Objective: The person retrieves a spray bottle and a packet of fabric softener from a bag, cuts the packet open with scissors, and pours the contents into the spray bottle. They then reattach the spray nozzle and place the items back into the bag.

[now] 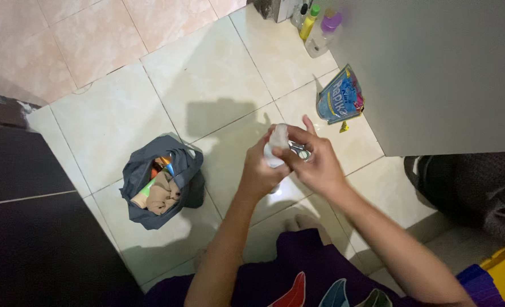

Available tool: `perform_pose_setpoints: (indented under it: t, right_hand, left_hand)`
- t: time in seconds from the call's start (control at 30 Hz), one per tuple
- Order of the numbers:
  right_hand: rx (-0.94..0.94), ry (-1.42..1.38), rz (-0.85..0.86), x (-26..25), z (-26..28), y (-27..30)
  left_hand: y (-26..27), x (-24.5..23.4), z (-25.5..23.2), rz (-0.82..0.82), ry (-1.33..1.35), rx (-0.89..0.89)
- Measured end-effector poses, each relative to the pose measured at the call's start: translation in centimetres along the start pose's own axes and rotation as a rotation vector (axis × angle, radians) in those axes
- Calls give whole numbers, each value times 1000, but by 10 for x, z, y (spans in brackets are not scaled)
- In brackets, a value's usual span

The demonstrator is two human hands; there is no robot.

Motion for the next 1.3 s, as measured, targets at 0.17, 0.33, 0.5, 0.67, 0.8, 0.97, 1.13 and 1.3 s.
perform_pose_setpoints:
  t: [0.17,0.33,0.5,0.67,0.8,0.97,1.13,1.3]
  right_hand:
    - [-26,-131,91,-1,0,6]
    - [231,-522,415,0,-11,2]
    - [86,-194,75,4,-11,5]
    - [158,-84,72,10,-12,8]
    - [251,-378,365,-1,-16,0]
    - [368,-370,211,3,-30,5]
    - [289,-252,97,9,-34,5]
    - [249,-356,82,13,-43,5]
  left_hand:
    - [7,1,24,99,120,30]
    - [20,8,30,452,499,-212]
    - [5,7,32,145,209,-213]
    - [3,6,25,135,234,-175]
    - [13,15,10,370,630,-203]
    - [4,15,22,293,429,-219]
    - [4,16,29,121,335,-181]
    - [1,11,26,-23,70,-77]
Point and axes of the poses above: each hand's wrist, its own y-axis away from the middle knuckle, its own x-axis out of the palm, z = x × y, the point moved 5 cm from there along -y, towards the middle knuckle, and after that the axes turned 4 degrees about -z, right-handed, at the moved point
